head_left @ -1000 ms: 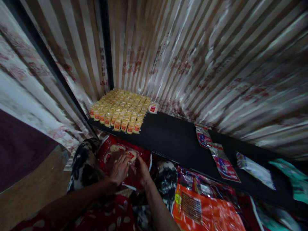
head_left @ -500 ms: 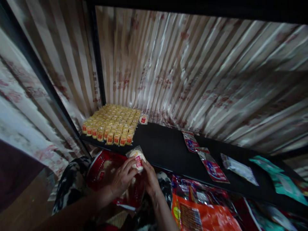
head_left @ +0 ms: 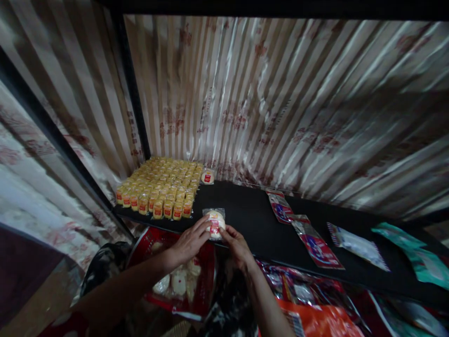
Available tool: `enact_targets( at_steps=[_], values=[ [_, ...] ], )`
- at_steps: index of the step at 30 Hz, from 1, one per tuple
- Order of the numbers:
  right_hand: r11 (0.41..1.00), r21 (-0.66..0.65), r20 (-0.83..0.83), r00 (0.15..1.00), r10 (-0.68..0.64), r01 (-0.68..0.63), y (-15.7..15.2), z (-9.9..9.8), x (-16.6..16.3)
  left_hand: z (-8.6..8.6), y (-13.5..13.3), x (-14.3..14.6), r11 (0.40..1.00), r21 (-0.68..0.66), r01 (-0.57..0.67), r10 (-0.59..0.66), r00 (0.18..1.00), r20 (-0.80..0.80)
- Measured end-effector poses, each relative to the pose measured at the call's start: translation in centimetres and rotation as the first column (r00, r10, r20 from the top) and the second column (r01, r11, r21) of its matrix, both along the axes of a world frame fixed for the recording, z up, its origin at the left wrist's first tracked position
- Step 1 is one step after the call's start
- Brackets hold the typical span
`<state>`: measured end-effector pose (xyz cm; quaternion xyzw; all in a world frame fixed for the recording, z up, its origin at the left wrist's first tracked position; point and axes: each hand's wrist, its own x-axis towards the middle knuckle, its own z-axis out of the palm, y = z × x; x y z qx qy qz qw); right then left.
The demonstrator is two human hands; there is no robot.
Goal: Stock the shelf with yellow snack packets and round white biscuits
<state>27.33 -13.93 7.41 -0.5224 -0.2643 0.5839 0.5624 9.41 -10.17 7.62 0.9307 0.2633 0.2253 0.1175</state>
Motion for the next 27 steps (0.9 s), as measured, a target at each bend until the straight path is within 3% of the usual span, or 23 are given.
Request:
enact_targets(
  at_steps=[3,6,13,17,21,27],
  values=[
    [0.999,0.009,0.09,0.995,-0.036,0.036,2.1,-0.4,1.3,-0.4,1.7,1.3,0.999,-0.044,-0.003,0.004,1.0,0.028],
    [0.998,0.013,0.12,0.99,-0.068,0.067,4.6,-1.0,2.1,-1.1,3.2,2.9,0.987,-0.133,-0.09,0.097,0.994,0.051],
    [0.982,0.005,0.254,0.949,-0.186,0.191,11.4,-2.8,2.8,-1.5,6.2,7.2,0.896,-0.338,-0.29,0.302,0.953,-0.018],
    [0.968,0.048,0.44,0.865,-0.243,0.248,15.1,-3.5,3.0,-0.9,8.5,9.0,0.822,-0.418,-0.386,0.381,0.919,-0.1],
    [0.976,0.039,0.612,0.767,-0.194,0.216,18.2,-3.9,3.1,-0.6,11.2,10.2,0.726,-0.481,-0.492,0.453,0.868,-0.203],
    [0.987,0.033,0.781,0.612,-0.123,0.156,21.5,-4.2,2.8,-0.8,14.4,11.1,0.63,-0.54,-0.558,0.523,0.819,-0.237]
  ],
)
